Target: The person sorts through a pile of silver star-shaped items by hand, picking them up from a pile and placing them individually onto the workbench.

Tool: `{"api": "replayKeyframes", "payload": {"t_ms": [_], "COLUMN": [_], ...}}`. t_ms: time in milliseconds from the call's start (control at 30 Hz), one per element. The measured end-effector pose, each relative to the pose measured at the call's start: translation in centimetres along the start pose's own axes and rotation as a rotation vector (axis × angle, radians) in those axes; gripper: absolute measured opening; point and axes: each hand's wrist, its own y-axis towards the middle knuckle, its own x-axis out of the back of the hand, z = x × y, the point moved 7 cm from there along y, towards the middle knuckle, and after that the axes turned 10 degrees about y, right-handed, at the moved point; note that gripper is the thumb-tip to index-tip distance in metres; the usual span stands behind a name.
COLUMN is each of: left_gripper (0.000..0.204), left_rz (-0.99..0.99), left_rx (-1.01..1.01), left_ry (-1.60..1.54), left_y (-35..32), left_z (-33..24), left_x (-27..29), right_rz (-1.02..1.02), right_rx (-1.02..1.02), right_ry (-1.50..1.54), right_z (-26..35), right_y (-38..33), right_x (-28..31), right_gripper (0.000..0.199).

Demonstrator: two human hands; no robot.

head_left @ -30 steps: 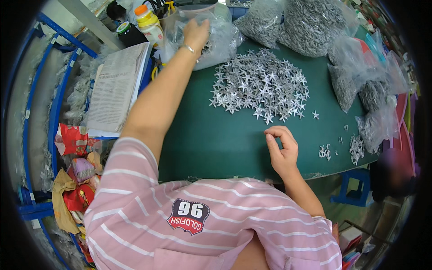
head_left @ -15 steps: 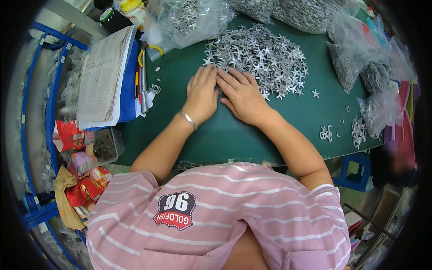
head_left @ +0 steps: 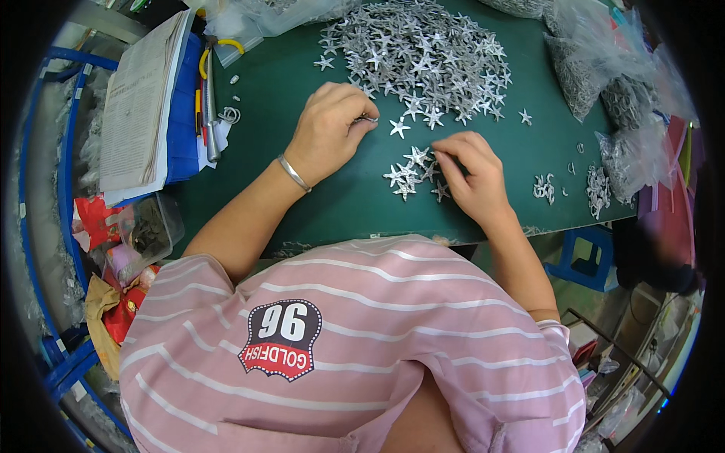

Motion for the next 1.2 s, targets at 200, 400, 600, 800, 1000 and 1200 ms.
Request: {"api": "replayKeyframes", "payload": {"t_ms": [200, 400, 600, 800, 1000, 1200], "left_gripper": [0.020, 0.016, 0.014, 0.013, 0.006, 0.010], "left_rz": [0.154, 0.067, 0.043, 0.124, 0.161, 0.121], "left_rx": [0.042, 0.321, 0.041, 0.049, 0.124, 0.252], "left_ry": [-0.061, -0.156, -0.001, -0.064, -0.150, -0.010], "left_y": [-1.8, -3.9, -2.9, -2.4, -2.9, -3.2], "left_z": [-0.9, 0.0, -1.4, -1.2, -0.5, -0.2], "left_x": [-1.9, 0.5, -0.7, -1.6, -1.2, -0.7], "right_rz": [-0.038, 0.033, 0.024, 0.007, -0.146, 0.222], "right_rx": [0.018, 0.049, -0.020, -0.117, -0.693, -0.492], "right_ry": [-0.340, -0.264, -0.262, 0.035, 1.361, 0.108], "right_z": [-0.5, -1.4, -1.4, -2.2, -4.8, -1.9], "right_y": [4.1, 4.3, 3.8, 4.2, 2.4, 0.4], "right_x": [-4.5, -4.2, -4.2, -3.9, -1.3, -1.7], "right_gripper": [0.006, 0.007, 0.010, 0.006, 0.014, 0.010]}}
